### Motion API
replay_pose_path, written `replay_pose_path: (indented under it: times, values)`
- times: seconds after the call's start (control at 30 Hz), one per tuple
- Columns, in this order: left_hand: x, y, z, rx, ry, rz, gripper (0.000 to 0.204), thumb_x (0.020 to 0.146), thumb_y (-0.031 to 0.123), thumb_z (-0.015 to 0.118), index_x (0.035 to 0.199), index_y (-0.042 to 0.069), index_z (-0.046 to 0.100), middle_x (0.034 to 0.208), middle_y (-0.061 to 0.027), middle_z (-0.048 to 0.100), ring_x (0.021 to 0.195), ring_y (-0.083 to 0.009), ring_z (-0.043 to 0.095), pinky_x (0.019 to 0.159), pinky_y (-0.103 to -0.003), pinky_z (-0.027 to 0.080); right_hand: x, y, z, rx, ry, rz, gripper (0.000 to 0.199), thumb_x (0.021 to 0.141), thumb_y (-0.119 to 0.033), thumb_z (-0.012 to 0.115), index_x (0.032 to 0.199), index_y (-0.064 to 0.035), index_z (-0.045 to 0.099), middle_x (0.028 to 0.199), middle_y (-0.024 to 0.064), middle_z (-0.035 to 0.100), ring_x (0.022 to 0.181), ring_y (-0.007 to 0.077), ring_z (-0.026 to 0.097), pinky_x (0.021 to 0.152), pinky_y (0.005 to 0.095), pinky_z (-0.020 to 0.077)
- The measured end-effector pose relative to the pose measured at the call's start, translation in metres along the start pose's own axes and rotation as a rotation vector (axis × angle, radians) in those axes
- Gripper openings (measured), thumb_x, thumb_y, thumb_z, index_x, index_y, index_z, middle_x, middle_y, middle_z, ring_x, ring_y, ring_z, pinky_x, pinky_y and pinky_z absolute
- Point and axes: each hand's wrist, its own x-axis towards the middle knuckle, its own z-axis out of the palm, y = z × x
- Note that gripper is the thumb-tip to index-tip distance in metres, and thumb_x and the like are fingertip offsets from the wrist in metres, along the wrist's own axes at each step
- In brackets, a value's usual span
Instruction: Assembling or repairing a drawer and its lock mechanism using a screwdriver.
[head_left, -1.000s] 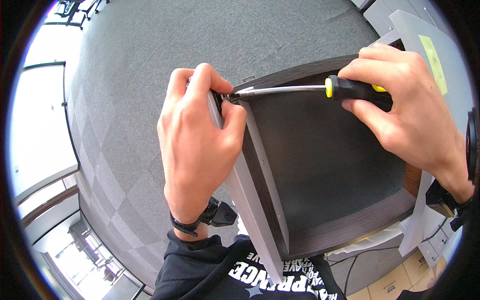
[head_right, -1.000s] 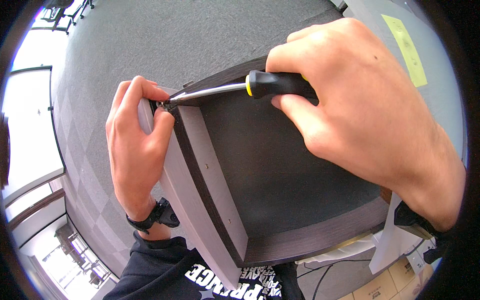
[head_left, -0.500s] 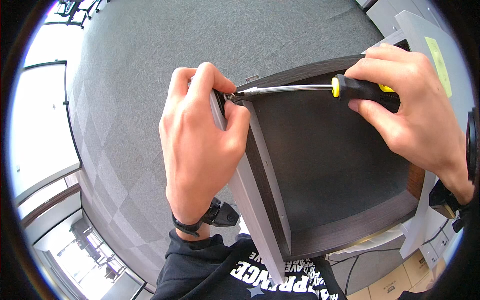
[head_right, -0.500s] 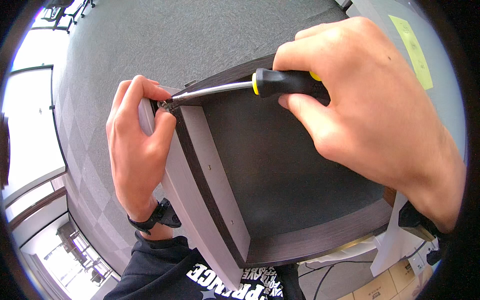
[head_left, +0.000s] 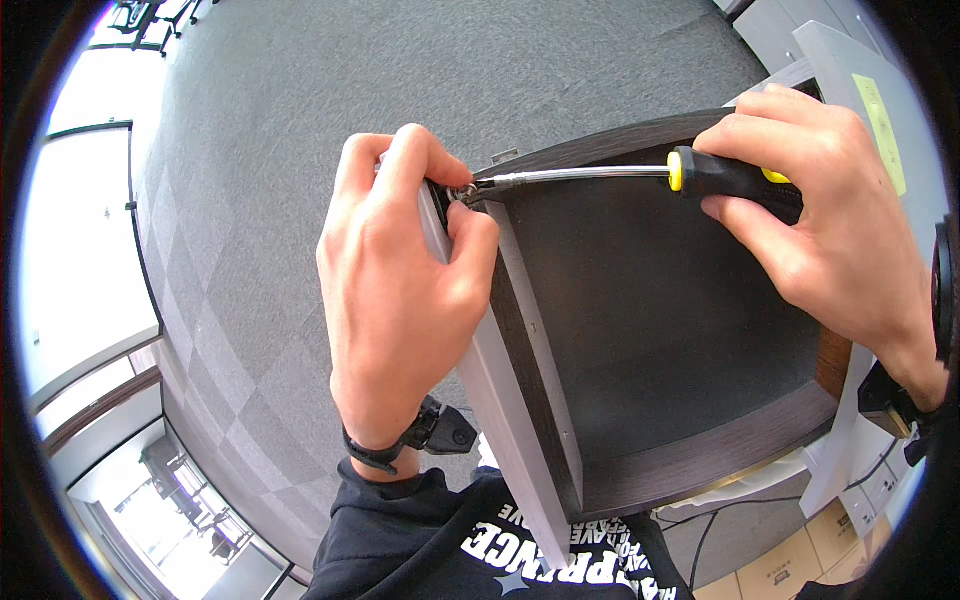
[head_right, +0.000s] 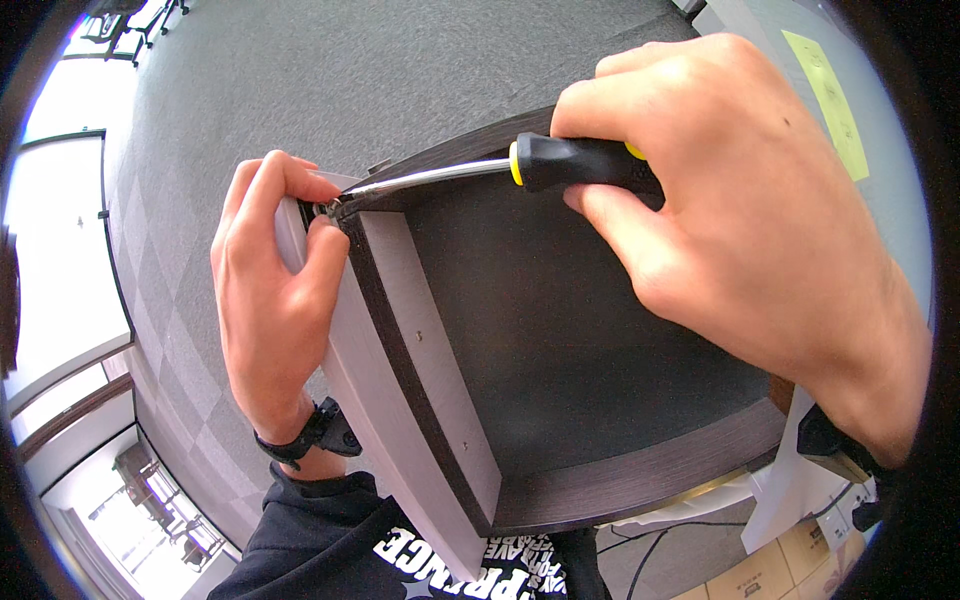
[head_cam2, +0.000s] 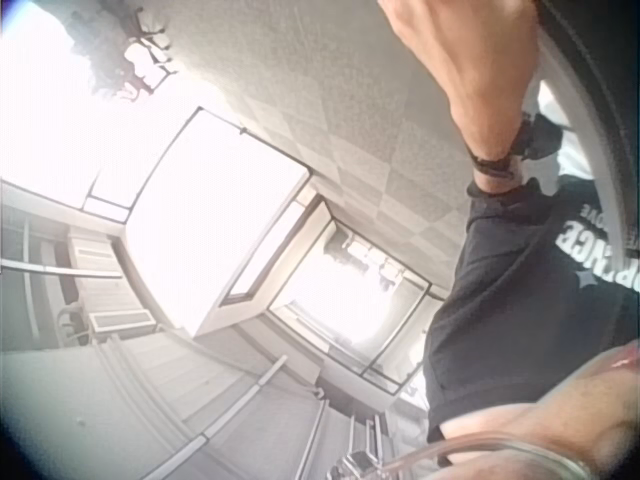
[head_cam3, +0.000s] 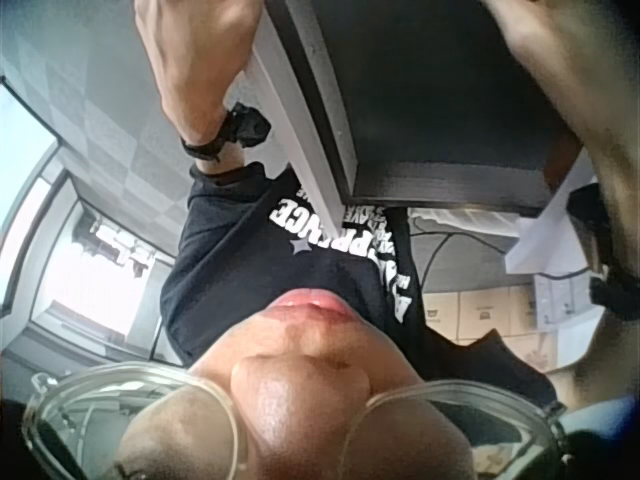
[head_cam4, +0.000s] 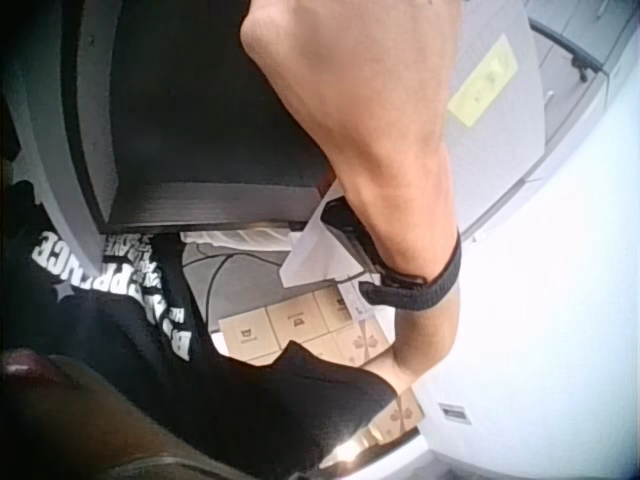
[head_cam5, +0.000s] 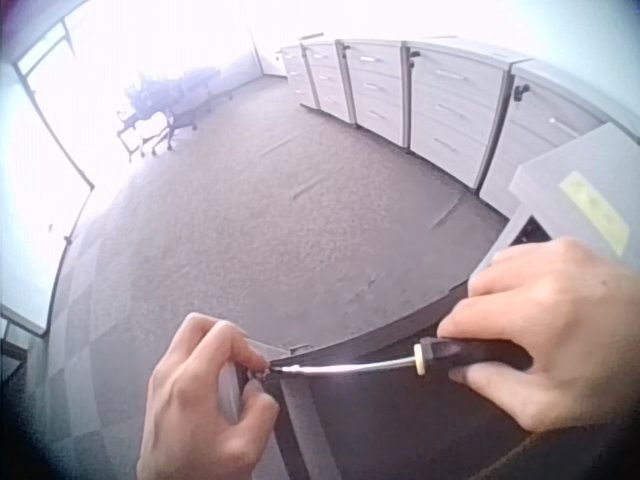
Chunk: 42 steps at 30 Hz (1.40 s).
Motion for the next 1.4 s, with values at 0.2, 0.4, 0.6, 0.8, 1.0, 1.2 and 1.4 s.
replay_pose_path:
  times: [0.2, 0.4, 0.6, 0.8, 1.0, 1.2, 1.4]
  values:
    - [0.0003, 0.0018, -0.0007, -0.018, -0.001, -0.013, 0.017, 0.08, 0.007, 0.057, 0.094, -0.002, 0.062, 0.098, -0.0123, 0.061, 0.092, -0.0251, 0.061, 0.087, -0.039, 0.05, 0.0016, -0.0036, -0.0038, -0.005, -0.025, -0.001, 0.03, 0.078, -0.002, 0.079, 0.107, -0.0006, 0.072, 0.117, 0.016, 0.068, 0.115, 0.0345, 0.062, 0.102, 0.0411, 0.0462]
    - [0.0006, -0.0001, 0.0003, -0.018, 0.001, -0.002, 0.017, 0.081, 0.007, 0.057, 0.094, -0.002, 0.061, 0.097, -0.0125, 0.06, 0.091, -0.0251, 0.061, 0.086, -0.039, 0.049, 0.0025, -0.0088, -0.0067, -0.015, -0.026, -0.023, 0.028, 0.077, -0.001, 0.079, 0.105, 0.0001, 0.072, 0.111, 0.0166, 0.068, 0.11, 0.0351, 0.064, 0.098, 0.0412, 0.0488]
    - [0.0002, -0.0004, -0.0006, -0.02, 0.002, -0.002, 0.017, 0.081, 0.007, 0.057, 0.095, -0.002, 0.06, 0.097, -0.0127, 0.06, 0.09, -0.0251, 0.06, 0.086, -0.039, 0.049, 0.0016, -0.0044, -0.0057, 0.049, -0.026, -0.006, 0.027, 0.077, -0.001, 0.078, 0.103, 0.0013, 0.07, 0.107, 0.0168, 0.067, 0.106, 0.0348, 0.065, 0.094, 0.0415, 0.0493]
    - [0.0008, -0.0014, 0.0004, -0.015, 0.006, 0.006, 0.017, 0.081, 0.007, 0.057, 0.095, -0.002, 0.06, 0.096, -0.012, 0.059, 0.088, -0.024, 0.059, 0.083, -0.038, 0.048, -0.0021, -0.005, -0.004, -0.024, 0.086, -0.028, 0.027, 0.077, -0.001, 0.078, 0.102, 0.0015, 0.07, 0.105, 0.0165, 0.068, 0.106, 0.0352, 0.064, 0.094, 0.041, 0.0483]
    - [0.0006, -0.0012, -0.0009, 0.003, 0.006, 0.005, 0.016, 0.081, 0.007, 0.057, 0.094, -0.002, 0.06, 0.093, -0.0113, 0.058, 0.084, -0.0226, 0.057, 0.08, -0.037, 0.047, 0.0004, -0.0078, -0.0036, 0.006, 0.044, -0.041, 0.026, 0.077, -0.002, 0.078, 0.102, 0.0008, 0.071, 0.105, 0.0161, 0.069, 0.107, 0.035, 0.064, 0.096, 0.041, 0.048]
    - [0.0012, -0.0002, -0.0004, -0.008, 0.01, -0.009, 0.017, 0.081, 0.008, 0.057, 0.094, -0.002, 0.061, 0.093, -0.0115, 0.058, 0.084, -0.0234, 0.058, 0.081, -0.038, 0.047, 0.001, -0.0079, -0.0009, 0.034, 0.025, -0.019, 0.026, 0.078, -0.003, 0.078, 0.103, 0.0001, 0.071, 0.108, 0.0166, 0.069, 0.109, 0.035, 0.065, 0.098, 0.0421, 0.0477]
    - [0.0014, 0.0, -0.0009, 0.0, 0.012, -0.014, 0.017, 0.081, 0.008, 0.057, 0.095, -0.002, 0.061, 0.093, -0.0121, 0.059, 0.085, -0.0238, 0.058, 0.081, -0.038, 0.048, 0.0007, -0.0081, -0.002, -0.031, 0.071, -0.067, 0.026, 0.079, -0.004, 0.079, 0.104, 0.0002, 0.071, 0.108, 0.0166, 0.068, 0.106, 0.0349, 0.065, 0.096, 0.0411, 0.0486]
